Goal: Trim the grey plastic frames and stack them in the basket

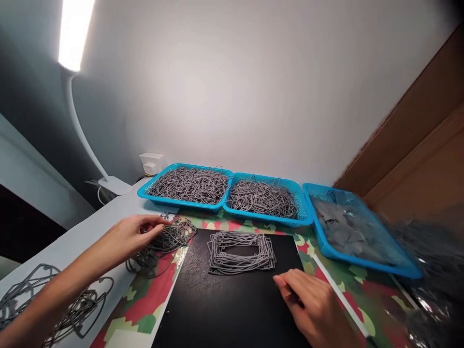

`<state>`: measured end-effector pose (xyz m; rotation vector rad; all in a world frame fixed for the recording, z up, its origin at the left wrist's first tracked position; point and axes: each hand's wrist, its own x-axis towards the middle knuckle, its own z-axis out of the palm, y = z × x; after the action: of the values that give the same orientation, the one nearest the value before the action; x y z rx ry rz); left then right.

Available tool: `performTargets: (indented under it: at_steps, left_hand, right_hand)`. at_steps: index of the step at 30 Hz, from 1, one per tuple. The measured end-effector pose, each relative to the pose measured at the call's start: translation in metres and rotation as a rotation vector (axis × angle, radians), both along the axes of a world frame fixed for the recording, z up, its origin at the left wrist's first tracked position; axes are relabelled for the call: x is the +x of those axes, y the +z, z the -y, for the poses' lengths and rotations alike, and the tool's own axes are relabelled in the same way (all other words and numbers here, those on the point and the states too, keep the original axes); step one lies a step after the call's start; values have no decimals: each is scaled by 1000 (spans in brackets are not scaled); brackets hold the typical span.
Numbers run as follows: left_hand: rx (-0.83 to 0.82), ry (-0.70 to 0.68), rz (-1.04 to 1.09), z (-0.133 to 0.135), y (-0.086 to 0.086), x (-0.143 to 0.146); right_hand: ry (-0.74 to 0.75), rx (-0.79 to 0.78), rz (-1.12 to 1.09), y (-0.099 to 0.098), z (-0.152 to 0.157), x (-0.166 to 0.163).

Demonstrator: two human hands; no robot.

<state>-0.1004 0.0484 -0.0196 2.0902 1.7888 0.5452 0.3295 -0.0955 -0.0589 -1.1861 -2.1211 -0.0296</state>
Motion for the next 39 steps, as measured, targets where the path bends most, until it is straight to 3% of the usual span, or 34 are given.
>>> performTargets:
  at_steps: [4, 7, 11, 13, 15, 17, 19, 23, 26, 28, 30, 33, 36, 39]
  left_hand:
    - [229, -14, 156, 4, 30, 11]
    - [391, 58, 270, 16, 59, 27]
    - [428, 119, 366, 51, 75, 51]
    - [262, 35, 387, 73, 74, 66]
    - [109, -231, 384, 91, 71, 85]
    - [-55, -487, 354, 102, 67, 107]
    - [-214, -645, 396, 105, 62, 129]
    - [-391, -672, 598, 92, 42, 159]
    - [-459, -637, 684, 79, 25, 162]
    - [-368, -622, 663, 72, 22, 157]
    - [-237, -649, 603, 67, 25, 148]
    - [-197, -833, 500, 67, 38, 133]
    - [-308, -1023, 405, 72, 44, 120]
    - [-307, -1010, 312, 72, 36, 111]
  right_hand:
    - [-21, 25, 2, -1, -2, 1]
    - [-16, 22, -12, 1, -1, 1]
    - [-43, 6, -79, 5, 1, 1]
    - [-54, -7, -115, 7, 2, 2]
    - [-57, -74, -182, 10, 4, 1]
    - [-27, -221, -308, 14, 6, -1]
    - [70, -412, -460, 18, 8, -6]
    - [298, -815, -634, 17, 10, -15]
    - [243, -1023, -650, 13, 8, -17]
    - [145, -977, -677, 13, 6, -15]
    - [103, -809, -682, 18, 4, -9]
    - [175, -636, -591, 29, 5, 5]
    - [344, -742, -445, 32, 7, 13]
    - [326, -778, -401, 26, 5, 15]
